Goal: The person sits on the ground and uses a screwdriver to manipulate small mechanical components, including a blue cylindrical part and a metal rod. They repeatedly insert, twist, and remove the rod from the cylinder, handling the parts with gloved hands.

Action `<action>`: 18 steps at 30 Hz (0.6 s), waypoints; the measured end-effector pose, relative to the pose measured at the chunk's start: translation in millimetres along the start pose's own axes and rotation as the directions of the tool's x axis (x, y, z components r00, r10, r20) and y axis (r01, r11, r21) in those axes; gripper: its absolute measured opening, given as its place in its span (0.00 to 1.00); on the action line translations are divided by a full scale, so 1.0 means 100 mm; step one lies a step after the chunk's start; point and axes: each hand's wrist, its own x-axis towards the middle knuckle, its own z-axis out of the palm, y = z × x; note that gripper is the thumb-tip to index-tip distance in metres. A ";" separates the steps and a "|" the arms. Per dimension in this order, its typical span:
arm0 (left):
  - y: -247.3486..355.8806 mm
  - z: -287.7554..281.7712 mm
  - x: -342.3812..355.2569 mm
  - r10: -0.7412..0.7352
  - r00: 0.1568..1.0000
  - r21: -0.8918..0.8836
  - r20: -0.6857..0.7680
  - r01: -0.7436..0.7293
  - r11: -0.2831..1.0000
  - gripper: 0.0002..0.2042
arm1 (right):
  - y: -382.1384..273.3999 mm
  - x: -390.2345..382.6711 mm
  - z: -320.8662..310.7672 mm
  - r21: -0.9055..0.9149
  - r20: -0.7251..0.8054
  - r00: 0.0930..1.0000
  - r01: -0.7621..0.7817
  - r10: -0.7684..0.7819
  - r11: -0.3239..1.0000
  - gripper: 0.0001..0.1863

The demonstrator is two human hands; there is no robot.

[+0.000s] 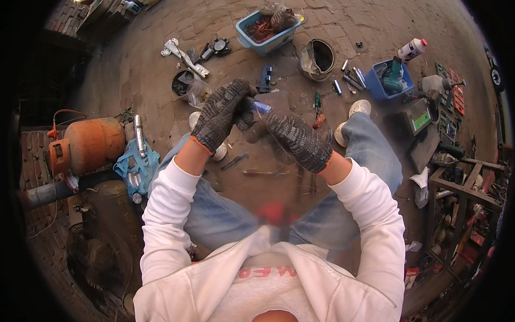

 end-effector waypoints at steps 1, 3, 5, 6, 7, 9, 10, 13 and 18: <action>-0.05 0.02 0.05 0.020 1.000 -0.030 0.004 -0.020 0.999 0.15 | 0.00 -0.01 0.03 -0.036 0.001 0.994 0.105 -0.105 0.994 0.23; -0.15 0.08 0.11 0.045 0.999 -0.090 -0.028 -0.048 0.995 0.16 | -0.04 -0.08 0.05 -0.026 0.053 0.995 0.085 -0.084 0.996 0.20; -0.23 0.14 0.17 0.035 0.998 -0.166 -0.047 -0.042 0.985 0.16 | -0.09 -0.13 0.06 -0.153 0.021 0.999 0.030 -0.027 0.988 0.18; -0.26 0.16 0.19 0.035 0.999 -0.217 -0.040 -0.043 0.975 0.16 | -0.10 -0.14 0.06 -0.211 0.007 1.000 0.016 -0.015 0.977 0.16; -0.28 0.18 0.20 0.024 0.999 -0.215 -0.048 -0.034 0.976 0.17 | -0.10 -0.14 0.06 -0.193 0.021 0.999 0.043 -0.040 0.980 0.15; -0.29 0.21 0.21 0.023 0.999 -0.244 -0.030 -0.029 0.969 0.19 | -0.10 -0.14 0.04 -0.190 0.012 1.000 0.003 -0.001 0.982 0.14; -0.28 0.23 0.21 -0.009 1.000 -0.259 -0.022 0.003 0.966 0.19 | -0.08 -0.12 0.03 -0.232 0.019 1.000 0.015 -0.011 0.973 0.14; -0.23 0.27 0.22 0.091 0.994 -0.096 -0.068 -0.097 0.991 0.19 | -0.02 -0.08 -0.02 -0.690 0.184 0.902 0.401 -0.390 0.602 0.13; 0.00 0.08 0.37 0.160 0.896 -0.295 -0.414 -0.298 0.908 0.22 | 0.17 0.01 -0.09 -0.274 -0.121 0.965 0.192 -0.232 0.942 0.14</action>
